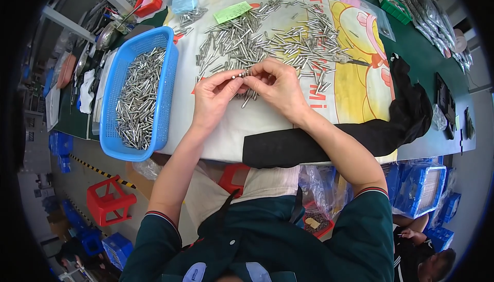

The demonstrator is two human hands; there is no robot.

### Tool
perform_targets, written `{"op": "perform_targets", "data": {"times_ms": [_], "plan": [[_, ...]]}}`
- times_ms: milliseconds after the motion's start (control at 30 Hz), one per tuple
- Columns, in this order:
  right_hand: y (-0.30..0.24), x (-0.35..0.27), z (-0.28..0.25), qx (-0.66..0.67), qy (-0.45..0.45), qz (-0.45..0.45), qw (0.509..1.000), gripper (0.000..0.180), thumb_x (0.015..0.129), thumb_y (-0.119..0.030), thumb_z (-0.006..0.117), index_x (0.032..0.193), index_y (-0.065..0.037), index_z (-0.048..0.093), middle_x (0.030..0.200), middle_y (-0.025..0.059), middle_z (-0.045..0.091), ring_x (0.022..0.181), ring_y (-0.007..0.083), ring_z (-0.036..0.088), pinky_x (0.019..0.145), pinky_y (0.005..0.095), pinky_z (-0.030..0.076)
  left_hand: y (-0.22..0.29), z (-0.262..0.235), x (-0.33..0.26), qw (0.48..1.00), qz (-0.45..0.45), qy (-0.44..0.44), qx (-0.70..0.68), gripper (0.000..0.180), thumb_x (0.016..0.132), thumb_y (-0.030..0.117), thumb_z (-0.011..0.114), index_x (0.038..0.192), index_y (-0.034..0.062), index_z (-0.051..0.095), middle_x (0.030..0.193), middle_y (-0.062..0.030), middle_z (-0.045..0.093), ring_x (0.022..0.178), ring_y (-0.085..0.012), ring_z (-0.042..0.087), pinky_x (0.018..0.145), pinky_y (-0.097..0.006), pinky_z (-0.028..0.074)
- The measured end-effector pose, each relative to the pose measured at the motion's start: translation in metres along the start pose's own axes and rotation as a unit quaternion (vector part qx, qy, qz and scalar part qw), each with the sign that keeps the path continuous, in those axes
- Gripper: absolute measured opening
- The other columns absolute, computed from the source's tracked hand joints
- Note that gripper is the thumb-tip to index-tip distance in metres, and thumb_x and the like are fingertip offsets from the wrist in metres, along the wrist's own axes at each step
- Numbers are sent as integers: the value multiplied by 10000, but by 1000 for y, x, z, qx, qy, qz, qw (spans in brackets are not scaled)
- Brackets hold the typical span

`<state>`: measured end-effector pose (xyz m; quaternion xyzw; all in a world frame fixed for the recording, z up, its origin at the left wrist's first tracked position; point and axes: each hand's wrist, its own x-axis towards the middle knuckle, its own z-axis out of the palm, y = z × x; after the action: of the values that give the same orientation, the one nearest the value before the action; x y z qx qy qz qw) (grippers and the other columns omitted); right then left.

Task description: Sorting and inspecting small metal cylindrical pins on a factory workbench.

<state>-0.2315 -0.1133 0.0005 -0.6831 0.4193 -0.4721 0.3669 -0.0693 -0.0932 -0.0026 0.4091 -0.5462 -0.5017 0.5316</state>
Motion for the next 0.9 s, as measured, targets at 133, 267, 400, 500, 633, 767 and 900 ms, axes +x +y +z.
{"op": "perform_targets", "data": {"times_ms": [133,267,400,500,633,767,900], "plan": [[3,0,0,1,-10,20,1000,131,758,-58,712,823,29,638,725,29,557,592,67,485,526,220,408,0,-1,1,1000,-15,-5,-7,183,870,17,592,1035,-37,650,890,-98,673,747,-130,653,693,-242,549],[0,0,-2,-12,-25,68,997,156,749,-87,723,799,33,637,684,26,572,576,58,480,513,221,410,0,-2,1,997,-63,-22,-43,216,887,31,569,1079,-56,618,894,-122,670,768,-146,660,698,-249,555],[-4,6,-9,-43,-77,118,989,198,748,-148,729,765,37,662,601,26,589,550,46,483,490,230,408,7,-3,1,981,-158,-43,-102,241,926,82,520,1101,-72,579,900,-142,664,787,-185,675,703,-258,562],[-11,8,-13,-31,-110,144,983,211,815,-190,686,761,12,653,604,-27,552,546,21,444,466,196,341,11,-6,4,962,-226,-51,-147,249,945,130,495,1069,-72,574,906,-164,660,802,-214,682,703,-260,564],[-15,11,-19,-18,-107,173,979,249,811,-184,613,760,52,674,587,35,600,552,53,506,492,242,409,16,-7,5,950,-247,-68,-177,248,952,155,485,1021,-68,571,911,-211,655,817,-234,684,707,-263,566],[-19,10,-18,-34,-112,171,978,251,794,-191,633,749,52,673,561,28,576,530,56,482,477,246,394,13,-10,6,946,-257,-85,-177,233,953,148,480,990,-62,572,910,-219,652,835,-251,681,709,-269,569],[-13,10,-19,-65,-130,156,977,248,824,-200,645,704,16,633,571,-24,542,532,23,428,462,217,336,9,-12,6,924,-275,-100,-245,213,951,132,475,989,-61,558,944,-243,638,873,-303,670,716,-294,577]]}}
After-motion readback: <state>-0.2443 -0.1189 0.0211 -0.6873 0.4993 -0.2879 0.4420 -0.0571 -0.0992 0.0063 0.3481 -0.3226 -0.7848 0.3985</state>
